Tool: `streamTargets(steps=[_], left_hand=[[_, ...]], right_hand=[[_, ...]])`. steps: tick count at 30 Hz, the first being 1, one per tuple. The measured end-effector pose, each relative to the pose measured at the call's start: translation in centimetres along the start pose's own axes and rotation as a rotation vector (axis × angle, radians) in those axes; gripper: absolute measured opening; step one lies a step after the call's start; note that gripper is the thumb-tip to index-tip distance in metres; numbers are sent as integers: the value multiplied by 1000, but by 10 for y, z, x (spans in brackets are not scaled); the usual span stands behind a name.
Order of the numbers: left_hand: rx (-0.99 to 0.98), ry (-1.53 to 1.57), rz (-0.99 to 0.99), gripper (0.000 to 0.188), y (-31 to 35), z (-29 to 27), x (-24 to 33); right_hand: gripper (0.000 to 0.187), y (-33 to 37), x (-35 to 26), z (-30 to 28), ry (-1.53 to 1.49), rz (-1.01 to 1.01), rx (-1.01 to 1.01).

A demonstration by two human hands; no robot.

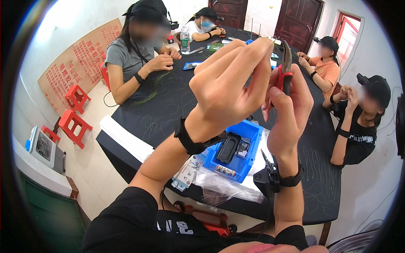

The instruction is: Assembling fishing rigs by attaching components like beads and lures to a wire leader using pliers and scissors.

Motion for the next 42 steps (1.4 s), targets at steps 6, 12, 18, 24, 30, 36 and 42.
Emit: streamTargets(steps=[6,12,18,24,30,36,42], left_hand=[[-15,74,-43,22,2,3,-1],[-33,58,-50,19,-1,3,0],[-76,23,-91,13,-3,2,0],[-77,45,-88,13,-4,3,1],[-68,31,-63,13,-4,3,3],[-60,44,-63,13,-3,3,2],[-64,33,-40,13,0,4,2]], right_hand=[[21,-1,3,-1,26,-1,-3],[21,0,2,0,34,-8,3],[24,0,-2,0,81,-31,12],[31,1,-5,0,52,-38,27],[35,1,-9,-1,135,-88,68],[36,3,-7,-3,156,-118,82],[38,5,-11,-6,226,-186,107]])
Point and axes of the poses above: each hand's wrist, its own y-axis away from the middle knuckle, its own z-axis out of the palm, x = y × z, the point moved 10 cm from there along -y, towards the middle knuckle, and after that the axes turned 8 degrees about z, right-handed, at the moved point
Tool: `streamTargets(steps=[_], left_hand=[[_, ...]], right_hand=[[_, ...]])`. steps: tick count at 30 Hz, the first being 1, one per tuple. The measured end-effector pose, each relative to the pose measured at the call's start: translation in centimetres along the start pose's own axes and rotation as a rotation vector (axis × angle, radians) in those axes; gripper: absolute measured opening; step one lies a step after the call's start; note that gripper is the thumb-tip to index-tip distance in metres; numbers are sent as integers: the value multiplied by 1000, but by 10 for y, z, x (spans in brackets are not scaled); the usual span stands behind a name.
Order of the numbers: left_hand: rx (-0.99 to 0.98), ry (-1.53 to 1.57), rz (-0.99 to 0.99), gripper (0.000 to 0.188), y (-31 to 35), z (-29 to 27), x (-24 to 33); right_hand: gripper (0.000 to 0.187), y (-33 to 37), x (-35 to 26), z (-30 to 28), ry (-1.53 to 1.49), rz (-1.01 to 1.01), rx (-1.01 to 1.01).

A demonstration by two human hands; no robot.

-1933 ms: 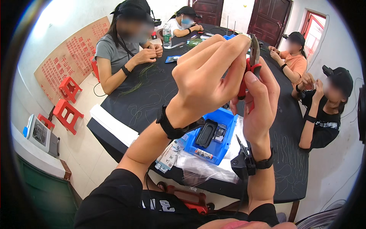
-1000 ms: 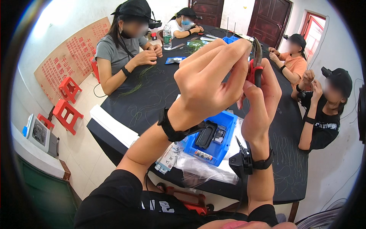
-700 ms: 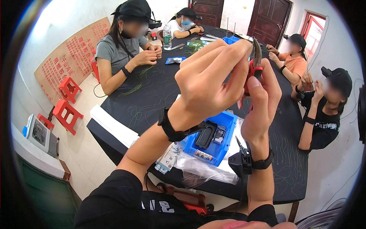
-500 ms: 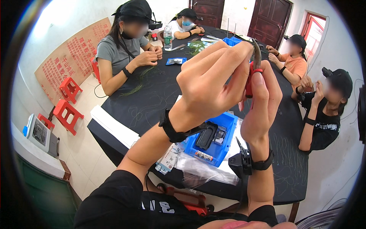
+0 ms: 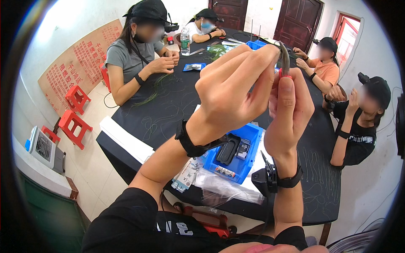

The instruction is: Assembling fishing rigs by attaching components like beads and lures to a wire leader using pliers and scissors.

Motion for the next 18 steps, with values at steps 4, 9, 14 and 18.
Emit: streamTargets(steps=[4,9,14,18], left_hand=[[-22,12,-28,19,2,2,3],[8,35,-72,19,7,4,6],[-4,26,-126,17,11,6,5],[-68,106,64,17,6,16,40]], right_hand=[[38,1,0,-3,66,-12,25],[37,6,0,0,59,-50,72],[29,3,-5,-5,17,-59,172],[40,-11,7,-37,-97,83,271]])
Point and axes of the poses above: each hand's wrist, its own y-axis away from the middle knuckle, its own z-axis out of the palm, x = y × z, the point moved 10 cm from there along -y, towards the middle knuckle, and after that the axes turned 8 degrees about z, right-handed, at the moved point
